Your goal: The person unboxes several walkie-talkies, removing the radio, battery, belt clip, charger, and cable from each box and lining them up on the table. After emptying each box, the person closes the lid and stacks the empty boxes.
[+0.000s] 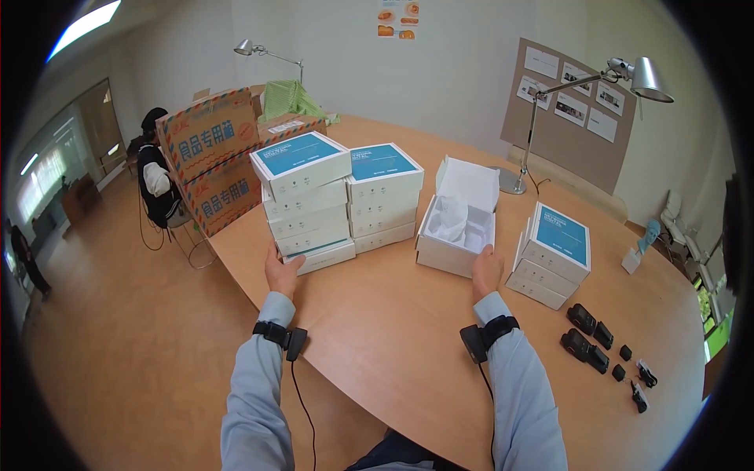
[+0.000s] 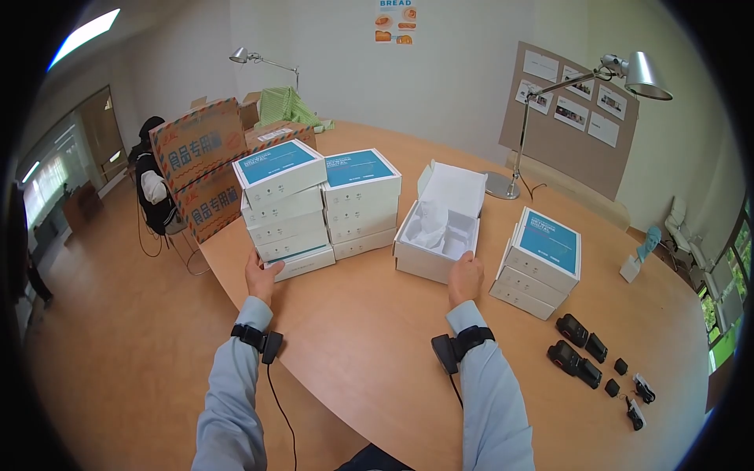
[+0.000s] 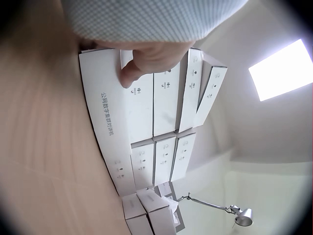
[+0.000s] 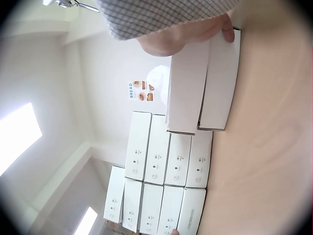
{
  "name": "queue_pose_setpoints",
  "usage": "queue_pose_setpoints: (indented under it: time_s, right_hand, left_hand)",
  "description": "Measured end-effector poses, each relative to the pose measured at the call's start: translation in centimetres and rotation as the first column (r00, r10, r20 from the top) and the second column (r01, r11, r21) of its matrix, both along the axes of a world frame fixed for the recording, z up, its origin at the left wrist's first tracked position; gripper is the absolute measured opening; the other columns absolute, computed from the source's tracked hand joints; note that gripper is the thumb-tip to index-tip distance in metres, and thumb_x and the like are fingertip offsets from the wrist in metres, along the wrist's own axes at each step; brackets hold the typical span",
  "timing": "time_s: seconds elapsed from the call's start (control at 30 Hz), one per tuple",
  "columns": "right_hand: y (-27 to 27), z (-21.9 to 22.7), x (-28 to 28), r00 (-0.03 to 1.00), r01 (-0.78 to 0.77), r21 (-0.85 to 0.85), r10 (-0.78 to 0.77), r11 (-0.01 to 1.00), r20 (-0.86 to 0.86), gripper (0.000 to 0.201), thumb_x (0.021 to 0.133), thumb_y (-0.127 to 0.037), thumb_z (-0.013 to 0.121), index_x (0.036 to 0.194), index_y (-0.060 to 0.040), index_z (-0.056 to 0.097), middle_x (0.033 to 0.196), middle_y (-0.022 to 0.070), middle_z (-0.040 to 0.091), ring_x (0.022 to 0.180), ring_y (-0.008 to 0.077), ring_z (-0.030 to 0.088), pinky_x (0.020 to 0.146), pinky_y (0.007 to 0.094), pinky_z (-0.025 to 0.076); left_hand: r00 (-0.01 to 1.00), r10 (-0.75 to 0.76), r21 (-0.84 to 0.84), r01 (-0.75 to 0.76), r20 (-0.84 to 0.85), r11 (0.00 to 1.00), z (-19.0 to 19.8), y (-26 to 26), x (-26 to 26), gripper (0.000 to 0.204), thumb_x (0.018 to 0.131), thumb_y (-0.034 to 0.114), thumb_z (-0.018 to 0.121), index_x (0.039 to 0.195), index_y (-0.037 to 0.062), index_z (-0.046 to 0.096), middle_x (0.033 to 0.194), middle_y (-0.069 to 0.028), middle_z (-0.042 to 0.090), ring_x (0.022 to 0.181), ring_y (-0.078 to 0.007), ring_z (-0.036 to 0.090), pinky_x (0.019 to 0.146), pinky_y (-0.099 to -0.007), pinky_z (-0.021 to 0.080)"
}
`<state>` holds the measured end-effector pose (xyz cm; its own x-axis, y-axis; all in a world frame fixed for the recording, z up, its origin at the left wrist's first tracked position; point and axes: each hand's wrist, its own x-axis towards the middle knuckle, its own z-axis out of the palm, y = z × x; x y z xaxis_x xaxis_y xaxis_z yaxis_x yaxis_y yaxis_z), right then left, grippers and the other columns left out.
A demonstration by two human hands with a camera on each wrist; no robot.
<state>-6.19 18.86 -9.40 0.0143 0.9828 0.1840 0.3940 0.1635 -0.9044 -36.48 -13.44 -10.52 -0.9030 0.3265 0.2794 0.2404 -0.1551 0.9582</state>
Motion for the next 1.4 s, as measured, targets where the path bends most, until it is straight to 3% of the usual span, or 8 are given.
queue_pose_setpoints:
  time_s: [0.37, 0.47, 0.67, 0.87, 1.07, 1.17, 1.23, 1.4]
  right_hand:
    - [-0.3, 1.7, -1.0, 0.995, 0.084, -0.046, -0.086, 0.995, -0.056, 0.058, 0.100, -0.037, 0.039, 0.105, 0.0135, 0.067, 0.119, 0.0372, 0.065, 0.113, 0.0528, 0.062, 0.100, 0.0541, 0.047]
    - [0.2, 1.7, -0.8, 0.998, 0.060, -0.030, -0.061, 0.998, -0.015, 0.059, 0.100, -0.038, 0.039, 0.106, 0.0146, 0.066, 0.119, 0.0376, 0.065, 0.113, 0.0526, 0.062, 0.100, 0.0542, 0.047]
    - [-1.1, 2.6, 0.3, 0.998, -0.048, 0.002, 0.048, 0.999, -0.047, 0.060, 0.101, -0.040, 0.044, 0.110, 0.0154, 0.065, 0.117, 0.0368, 0.066, 0.112, 0.0487, 0.064, 0.097, 0.0505, 0.048]
    - [-1.5, 1.5, 2.5, 0.972, -0.156, -0.066, 0.142, 0.986, -0.189, 0.061, 0.104, -0.044, 0.049, 0.113, 0.0137, 0.065, 0.120, 0.0315, 0.065, 0.116, 0.0422, 0.061, 0.100, 0.0451, 0.045]
    - [-4.6, 0.9, 5.0, 0.978, -0.204, 0.074, 0.206, 0.976, -0.018, 0.056, 0.103, -0.039, 0.052, 0.127, 0.0115, 0.059, 0.123, 0.0261, 0.063, 0.110, 0.0364, 0.060, 0.102, 0.0423, 0.044]
    - [-6.9, 1.1, 4.4, 0.977, -0.156, 0.233, 0.185, 0.960, -0.110, 0.050, 0.101, -0.031, 0.056, 0.130, 0.0095, 0.057, 0.124, 0.0221, 0.063, 0.109, 0.0321, 0.061, 0.101, 0.0419, 0.046]
    - [-8.8, 2.2, 3.3, 0.924, -0.276, 0.216, 0.321, 0.937, -0.211, 0.044, 0.098, -0.022, 0.060, 0.131, 0.0074, 0.059, 0.120, 0.0166, 0.066, 0.106, 0.0237, 0.063, 0.090, 0.0367, 0.052]
    - [-12.9, 3.0, -1.5, 0.747, -0.620, 0.000, 0.589, 0.785, -0.309, 0.041, 0.097, -0.016, 0.062, 0.130, 0.0066, 0.060, 0.109, 0.0105, 0.070, 0.089, 0.0147, 0.067, 0.071, 0.0280, 0.054]
  left_hand:
    - [0.986, 0.120, -0.062, -0.127, -0.118, 0.990, -1.2, -0.3, 0.3, 0.071, 0.084, -0.012, 0.071, 0.150, -0.0049, 0.046, 0.132, -0.0154, 0.069, 0.115, -0.0227, 0.069, 0.100, -0.0318, 0.054]
    - [0.984, 0.110, 0.009, -0.110, -0.143, 0.994, -1.8, -0.3, 0.1, 0.072, 0.083, -0.011, 0.072, 0.150, -0.0052, 0.046, 0.131, -0.0161, 0.069, 0.115, -0.0227, 0.069, 0.099, -0.0320, 0.055]
    - [0.986, 0.080, -0.108, -0.096, -0.149, 0.990, -0.6, -0.8, 1.1, 0.084, 0.080, -0.013, 0.073, 0.155, -0.0053, 0.036, 0.140, -0.0180, 0.062, 0.121, -0.0253, 0.065, 0.100, -0.0327, 0.055]
    - [0.997, -0.028, -0.086, 0.022, -0.067, 0.996, -2.8, -1.5, -1.7, 0.089, 0.077, -0.016, 0.069, 0.157, -0.0051, 0.030, 0.151, -0.0183, 0.051, 0.128, -0.0278, 0.060, 0.102, -0.0356, 0.054]
    - [0.986, -0.110, -0.022, 0.114, 0.124, 0.993, -0.9, -4.3, -2.0, 0.093, 0.076, -0.018, 0.064, 0.160, -0.0008, 0.027, 0.154, -0.0198, 0.045, 0.124, -0.0324, 0.061, 0.100, -0.0373, 0.055]
    - [0.942, -0.139, 0.137, 0.101, 0.306, 0.985, 0.8, -5.8, -3.3, 0.087, 0.083, -0.008, 0.065, 0.161, 0.0019, 0.027, 0.156, -0.0208, 0.042, 0.123, -0.0350, 0.060, 0.101, -0.0429, 0.053]
    - [0.943, -0.109, 0.172, 0.057, 0.315, 0.983, 1.8, -5.9, -5.2, 0.076, 0.093, 0.008, 0.063, 0.160, 0.0025, 0.028, 0.158, -0.0204, 0.038, 0.126, -0.0369, 0.055, 0.102, -0.0472, 0.050]
    - [0.911, -0.131, 0.199, 0.055, 0.392, 0.979, 1.9, -3.9, -9.5, 0.070, 0.100, 0.030, 0.062, 0.158, 0.0049, 0.032, 0.160, -0.0162, 0.035, 0.136, -0.0400, 0.045, 0.105, -0.0509, 0.046]
